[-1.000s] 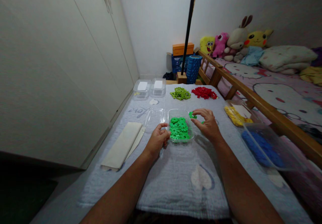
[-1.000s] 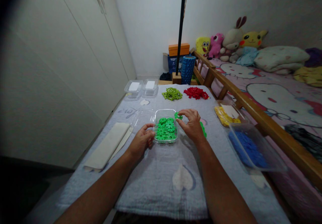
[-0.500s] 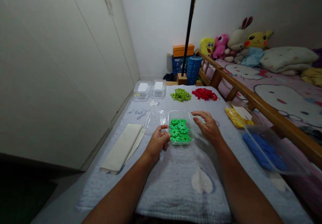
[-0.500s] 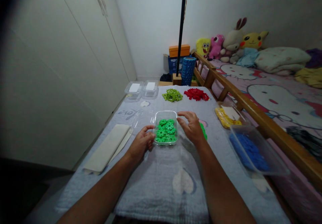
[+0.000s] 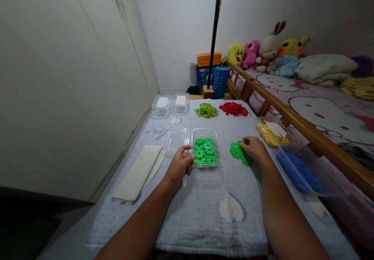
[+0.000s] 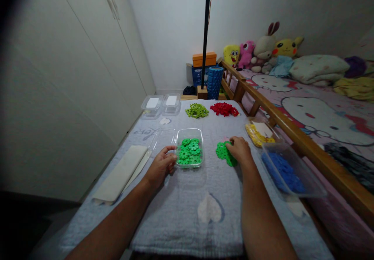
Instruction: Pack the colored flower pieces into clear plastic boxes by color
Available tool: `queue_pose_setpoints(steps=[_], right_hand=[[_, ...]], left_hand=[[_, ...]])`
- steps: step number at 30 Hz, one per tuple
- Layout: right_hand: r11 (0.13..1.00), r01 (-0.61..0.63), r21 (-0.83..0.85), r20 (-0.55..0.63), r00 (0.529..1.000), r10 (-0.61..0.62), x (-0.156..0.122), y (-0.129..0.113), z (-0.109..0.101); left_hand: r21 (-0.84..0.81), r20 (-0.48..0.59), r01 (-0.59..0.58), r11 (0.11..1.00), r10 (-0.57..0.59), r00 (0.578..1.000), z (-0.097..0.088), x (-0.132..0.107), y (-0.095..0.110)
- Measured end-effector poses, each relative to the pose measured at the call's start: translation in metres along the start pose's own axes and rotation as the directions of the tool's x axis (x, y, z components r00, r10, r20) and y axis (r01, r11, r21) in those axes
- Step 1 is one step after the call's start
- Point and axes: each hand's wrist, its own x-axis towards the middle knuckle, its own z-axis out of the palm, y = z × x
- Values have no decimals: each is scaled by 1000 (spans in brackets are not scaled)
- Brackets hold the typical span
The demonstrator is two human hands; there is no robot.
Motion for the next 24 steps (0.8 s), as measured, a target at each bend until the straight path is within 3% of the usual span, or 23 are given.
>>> queue_pose_setpoints(steps=[8,16,24], right_hand=[[996,-55,66,90,995,49,-3,-23,-10],[990,-114,84,193,976,96,-7,-17,-16],[993,-73,91,43,997,70,-6,-24,-13]], left_hand=[[-8,-12,6,1000,-6,1000,-1,2,-1],[6,-5,2,1000,-2,1000,0,-1,1],[2,-9,-2,1000,2,1000,0,1,0]])
